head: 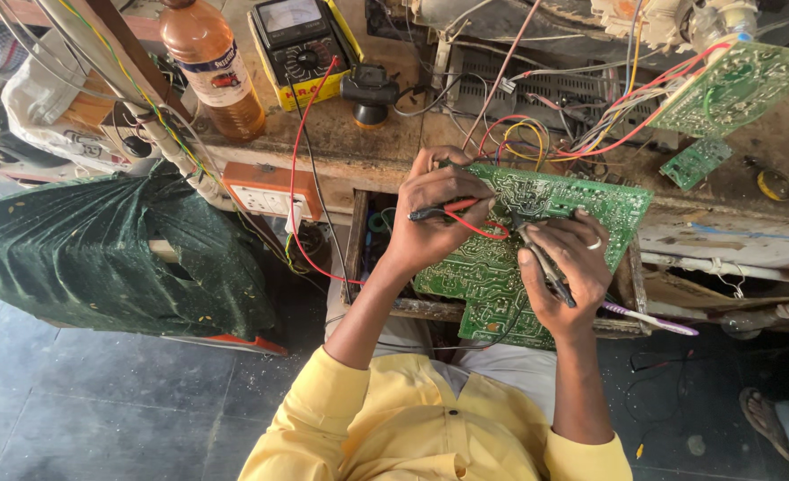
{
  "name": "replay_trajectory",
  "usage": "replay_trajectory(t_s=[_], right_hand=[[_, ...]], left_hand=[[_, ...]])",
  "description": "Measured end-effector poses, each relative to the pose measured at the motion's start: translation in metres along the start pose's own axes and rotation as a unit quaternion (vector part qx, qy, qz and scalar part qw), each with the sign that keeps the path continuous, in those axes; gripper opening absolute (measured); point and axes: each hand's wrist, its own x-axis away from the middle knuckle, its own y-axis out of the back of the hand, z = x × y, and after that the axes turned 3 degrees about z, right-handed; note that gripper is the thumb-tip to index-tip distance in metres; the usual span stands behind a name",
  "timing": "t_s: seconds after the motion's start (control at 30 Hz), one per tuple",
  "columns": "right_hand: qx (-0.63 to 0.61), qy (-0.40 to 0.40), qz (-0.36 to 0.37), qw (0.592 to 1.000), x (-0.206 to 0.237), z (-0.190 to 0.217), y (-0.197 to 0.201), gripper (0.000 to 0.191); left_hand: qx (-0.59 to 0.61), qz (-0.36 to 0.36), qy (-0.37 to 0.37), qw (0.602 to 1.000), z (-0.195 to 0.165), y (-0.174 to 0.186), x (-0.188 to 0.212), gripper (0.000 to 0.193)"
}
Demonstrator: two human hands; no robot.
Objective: The person holds a green circuit board on their lap and probes its components with multimeter test leads, repositioning the probes across different points on the board. They also use a soldering iron on the board while continuing to test with the other hand.
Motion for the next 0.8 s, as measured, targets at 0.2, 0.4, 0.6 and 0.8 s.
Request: replay_trajectory(t_s=[0.2, 0.4, 0.6, 0.8], right_hand=[[-0.003, 0.006, -0.013, 1.0, 0.0, -0.002, -0.002, 0.018], [0.003, 0.01, -0.006, 1.0, 0.001, -0.002, -0.003, 0.018], [-0.002, 0.005, -0.005, 1.0, 0.003, -0.008, -0.001, 0.017], [-0.003, 0.007, -0.005, 1.0, 0.003, -0.015, 0.002, 0.018]], left_hand=[[0.02, -0.015, 0.01, 1.0, 0.001, -0.002, 0.0, 0.016], [0.008, -0.011, -0.006, 1.0, 0.002, -0.001, 0.003, 0.016], [0.031, -0.019, 0.008, 0.999, 0.002, -0.007, -0.001, 0.014], [0.036, -0.02, 0.02, 0.999, 0.001, -0.011, -0.001, 0.013]])
